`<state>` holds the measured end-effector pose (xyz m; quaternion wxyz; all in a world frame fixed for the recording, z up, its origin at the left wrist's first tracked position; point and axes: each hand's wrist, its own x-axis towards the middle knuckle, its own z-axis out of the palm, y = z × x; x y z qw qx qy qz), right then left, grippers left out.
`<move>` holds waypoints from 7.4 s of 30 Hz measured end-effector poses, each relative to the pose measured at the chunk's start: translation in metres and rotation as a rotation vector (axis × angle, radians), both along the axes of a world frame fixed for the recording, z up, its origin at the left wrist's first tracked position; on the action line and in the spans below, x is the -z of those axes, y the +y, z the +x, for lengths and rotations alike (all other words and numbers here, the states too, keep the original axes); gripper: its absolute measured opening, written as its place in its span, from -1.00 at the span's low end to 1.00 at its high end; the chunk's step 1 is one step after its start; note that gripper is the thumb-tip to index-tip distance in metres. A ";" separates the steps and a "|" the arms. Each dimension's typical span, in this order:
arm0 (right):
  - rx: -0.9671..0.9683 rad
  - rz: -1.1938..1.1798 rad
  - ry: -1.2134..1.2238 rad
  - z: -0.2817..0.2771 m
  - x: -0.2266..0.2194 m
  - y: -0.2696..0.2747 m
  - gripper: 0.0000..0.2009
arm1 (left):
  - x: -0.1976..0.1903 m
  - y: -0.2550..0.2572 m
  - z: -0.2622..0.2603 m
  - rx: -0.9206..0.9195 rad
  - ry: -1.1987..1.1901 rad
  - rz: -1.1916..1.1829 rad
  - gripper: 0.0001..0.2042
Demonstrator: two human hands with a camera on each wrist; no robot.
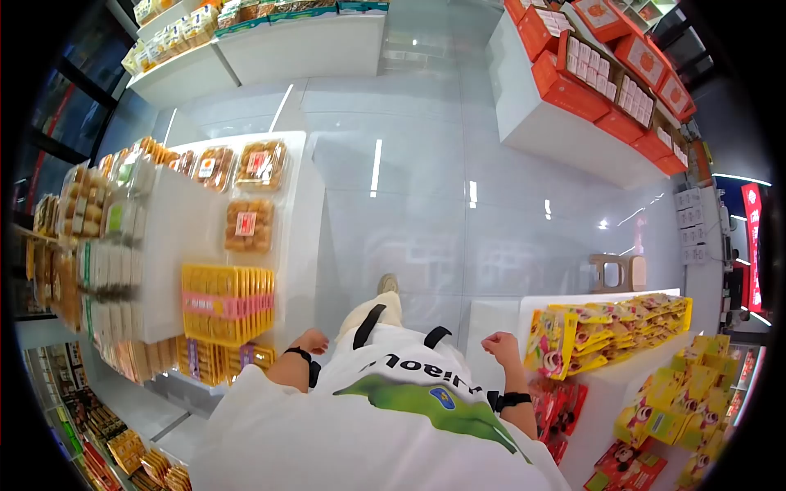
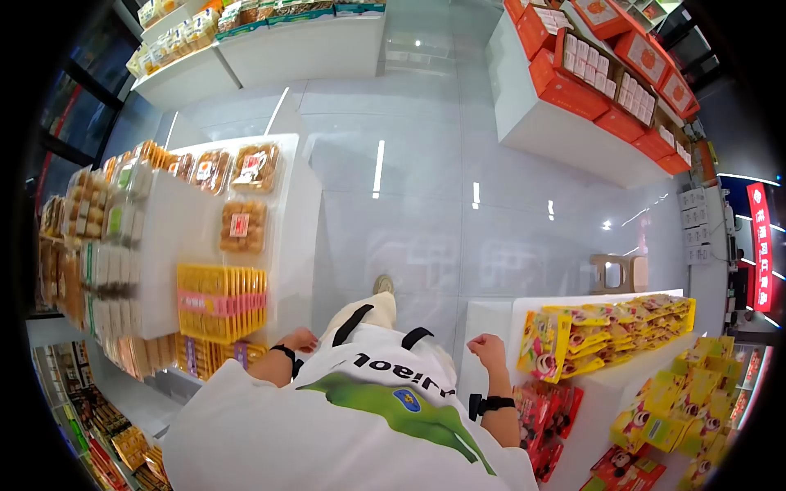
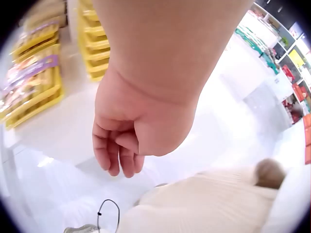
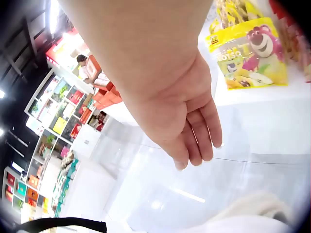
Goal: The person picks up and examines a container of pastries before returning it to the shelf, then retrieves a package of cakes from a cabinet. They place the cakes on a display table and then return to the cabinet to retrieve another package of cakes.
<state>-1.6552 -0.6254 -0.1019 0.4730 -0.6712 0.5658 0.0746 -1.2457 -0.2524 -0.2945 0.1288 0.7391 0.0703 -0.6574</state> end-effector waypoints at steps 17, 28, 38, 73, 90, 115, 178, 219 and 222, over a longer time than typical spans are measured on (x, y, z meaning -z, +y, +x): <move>0.079 0.015 -0.276 0.367 0.019 -0.424 -0.79 | -0.092 -0.436 0.301 0.216 -0.597 -0.425 -0.75; -0.558 0.040 -0.316 0.802 -0.023 -0.637 -0.85 | -0.123 -0.513 0.441 -0.577 -0.483 -0.238 -0.78; -1.064 0.092 -0.315 1.128 -0.053 -0.634 -0.90 | -0.063 -0.573 0.676 -0.987 -0.288 -0.278 -0.87; -2.159 0.232 -0.060 1.812 0.044 -0.090 -0.80 | -0.077 -0.230 1.084 -2.414 -0.571 -0.266 -0.83; -2.728 0.129 0.461 1.755 0.467 0.231 -0.74 | 0.342 0.022 1.076 -2.897 -0.928 0.140 -0.39; -2.643 0.376 0.396 1.736 0.526 0.200 -0.77 | 0.380 0.103 1.039 -3.113 -1.498 -0.343 -0.76; -2.872 0.997 1.607 1.546 -0.097 0.043 -0.48 | -0.328 -0.591 1.025 -3.331 -2.232 0.539 -0.60; -2.918 1.132 1.512 0.818 -0.114 -0.222 -0.48 | -0.330 -0.907 0.334 -3.377 -2.085 0.484 -0.69; -2.757 1.114 1.388 0.776 -0.130 -0.199 -0.47 | -0.324 -0.871 0.260 -3.349 -1.931 0.401 -0.66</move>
